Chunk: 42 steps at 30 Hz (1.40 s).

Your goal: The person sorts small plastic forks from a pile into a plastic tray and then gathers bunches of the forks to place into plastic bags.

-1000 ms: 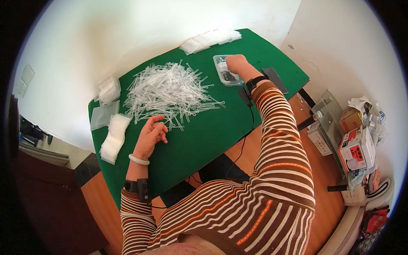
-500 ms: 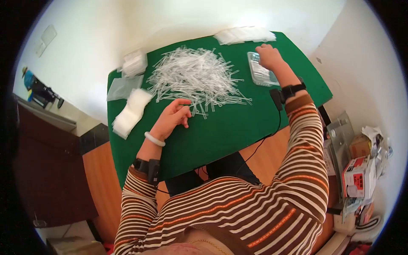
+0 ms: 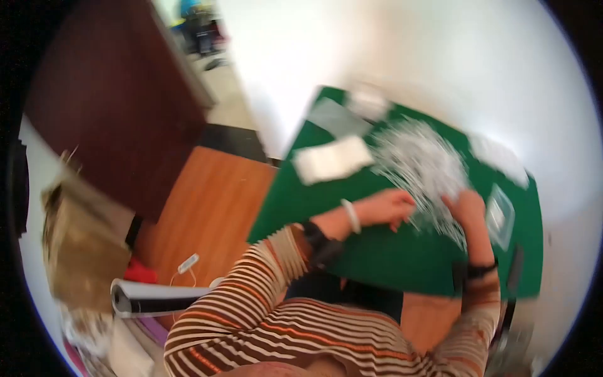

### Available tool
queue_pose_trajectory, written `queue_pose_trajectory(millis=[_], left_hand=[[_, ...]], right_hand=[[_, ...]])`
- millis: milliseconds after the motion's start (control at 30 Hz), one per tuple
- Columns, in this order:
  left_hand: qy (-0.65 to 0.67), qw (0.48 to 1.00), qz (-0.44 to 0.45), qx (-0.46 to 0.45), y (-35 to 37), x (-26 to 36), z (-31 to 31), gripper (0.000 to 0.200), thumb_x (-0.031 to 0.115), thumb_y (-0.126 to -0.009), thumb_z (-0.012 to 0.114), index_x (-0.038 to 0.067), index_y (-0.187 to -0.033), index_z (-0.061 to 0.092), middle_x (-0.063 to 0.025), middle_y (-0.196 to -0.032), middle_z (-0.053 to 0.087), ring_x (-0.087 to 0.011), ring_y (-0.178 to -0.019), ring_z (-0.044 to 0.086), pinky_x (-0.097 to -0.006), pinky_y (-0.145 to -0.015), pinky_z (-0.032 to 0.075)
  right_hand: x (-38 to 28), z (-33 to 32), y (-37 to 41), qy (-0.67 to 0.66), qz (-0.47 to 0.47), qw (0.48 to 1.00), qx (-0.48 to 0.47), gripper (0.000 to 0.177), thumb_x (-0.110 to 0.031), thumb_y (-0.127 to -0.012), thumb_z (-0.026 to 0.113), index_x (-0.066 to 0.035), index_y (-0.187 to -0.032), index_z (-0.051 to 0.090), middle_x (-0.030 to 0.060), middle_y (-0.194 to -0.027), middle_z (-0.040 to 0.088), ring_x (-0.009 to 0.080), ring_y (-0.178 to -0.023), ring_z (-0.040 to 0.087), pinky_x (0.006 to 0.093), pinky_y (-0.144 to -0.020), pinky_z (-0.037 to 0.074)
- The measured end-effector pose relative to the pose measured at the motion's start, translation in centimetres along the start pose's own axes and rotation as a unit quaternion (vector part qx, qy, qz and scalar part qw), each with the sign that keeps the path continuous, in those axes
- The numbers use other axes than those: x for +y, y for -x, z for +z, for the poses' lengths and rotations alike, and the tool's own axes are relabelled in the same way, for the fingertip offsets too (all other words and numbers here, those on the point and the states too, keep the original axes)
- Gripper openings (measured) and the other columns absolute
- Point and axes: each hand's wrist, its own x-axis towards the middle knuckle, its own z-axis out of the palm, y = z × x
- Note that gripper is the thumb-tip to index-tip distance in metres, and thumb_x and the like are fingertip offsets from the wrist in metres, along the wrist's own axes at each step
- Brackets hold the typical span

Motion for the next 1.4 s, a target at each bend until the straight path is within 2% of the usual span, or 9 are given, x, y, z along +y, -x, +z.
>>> queue_pose_trajectory(millis=[100,267,400,533,767,1067,1200,1333,1400], left_hand=[[-0.004,1.000,0.018,-0.004,0.1,0.5,-0.3,0.029,0.020,-0.097,0.059,-0.001,-0.116,0.053,-0.0079,-0.083,0.063,-0.0129,-0.056,0.060,-0.0277,-0.052,0.053],[-0.012,1.000,0.021,-0.004,0.4,0.4,-0.2,0.027,0.019,-0.097,0.058,-0.001,-0.114,0.053,-0.0081,-0.082,0.063,-0.0128,-0.056,0.060,-0.0279,-0.052,0.053],[-0.002,1.000,0.026,-0.001,0.5,0.7,0.1,0.024,0.019,-0.096,0.058,0.000,-0.109,0.053,-0.0085,-0.078,0.062,-0.0139,-0.052,0.059,-0.0284,-0.048,0.052],[0.006,1.000,0.025,-0.002,0.4,0.5,0.1,0.023,0.019,-0.096,0.058,0.000,-0.108,0.053,-0.0080,-0.078,0.062,-0.0138,-0.052,0.058,-0.0284,-0.047,0.052],[-0.004,1.000,0.010,-0.009,0.5,0.8,0.0,0.026,0.019,-0.098,0.057,-0.001,-0.115,0.053,-0.0078,-0.083,0.062,-0.0122,-0.056,0.059,-0.0277,-0.052,0.053],[-0.004,1.000,0.010,-0.012,0.6,0.9,0.0,0.027,0.020,-0.100,0.056,-0.001,-0.117,0.052,-0.0075,-0.083,0.062,-0.0120,-0.057,0.059,-0.0283,-0.052,0.053],[-0.002,1.000,0.008,-0.009,0.8,1.2,-0.1,0.027,0.021,-0.100,0.057,0.000,-0.117,0.053,-0.0075,-0.083,0.063,-0.0123,-0.056,0.059,-0.0289,-0.052,0.053],[0.025,1.000,-0.010,-0.002,1.1,1.7,-0.2,0.031,0.027,-0.101,0.056,0.001,-0.115,0.053,-0.0087,-0.085,0.065,-0.0126,-0.056,0.059,-0.0289,-0.053,0.053],[0.033,0.997,-0.048,-0.046,1.1,2.1,-0.5,0.042,0.039,-0.101,0.053,0.000,-0.117,0.053,-0.0110,-0.087,0.066,-0.0150,-0.059,0.062,-0.0304,-0.056,0.055]], right_hand=[[-2.7,-1.5,0.6,-0.022,0.023,0.999,-0.020,0.068,-0.066,-0.083,0.062,0.002,-0.086,0.067,0.0254,-0.091,0.068,0.0418,-0.088,0.067,0.0493,-0.078,0.052],[-3.4,0.5,0.2,-0.037,0.013,0.998,0.049,0.066,-0.063,-0.083,0.064,0.003,-0.089,0.065,0.0250,-0.093,0.068,0.0419,-0.090,0.066,0.0492,-0.079,0.052],[-3.8,-0.3,0.6,-0.053,0.046,0.998,-0.008,0.063,-0.058,-0.082,0.067,0.004,-0.091,0.064,0.0250,-0.096,0.068,0.0416,-0.093,0.066,0.0488,-0.081,0.052],[-3.5,1.8,0.5,-0.063,0.020,0.996,0.066,0.054,-0.050,-0.082,0.069,0.003,-0.093,0.064,0.0245,-0.098,0.067,0.0411,-0.097,0.065,0.0484,-0.082,0.052],[-2.3,3.6,-0.7,-0.138,-0.024,0.981,0.136,0.035,-0.029,-0.082,0.069,0.002,-0.095,0.062,0.0237,-0.096,0.066,0.0420,-0.089,0.063,0.0497,-0.078,0.050],[-2.1,2.1,-1.2,-0.236,-0.031,0.955,0.179,0.025,-0.020,-0.087,0.064,0.004,-0.094,0.062,0.0252,-0.085,0.065,0.0431,-0.081,0.063,0.0476,-0.072,0.049],[-2.5,2.3,-1.9,-0.264,-0.029,0.942,0.208,0.023,-0.018,-0.090,0.064,0.004,-0.094,0.062,0.0231,-0.081,0.065,0.0370,-0.073,0.065,0.0424,-0.068,0.050],[-3.3,0.8,-2.3,-0.337,-0.010,0.912,0.232,0.022,-0.015,-0.093,0.064,0.004,-0.101,0.064,0.0177,-0.080,0.067,0.0237,-0.070,0.066,0.0353,-0.067,0.050],[-4.2,0.0,-2.7,-0.419,-0.018,0.870,0.259,0.022,-0.014,-0.094,0.063,0.004,-0.106,0.065,0.0167,-0.085,0.069,0.0221,-0.075,0.068,0.0339,-0.070,0.051]])
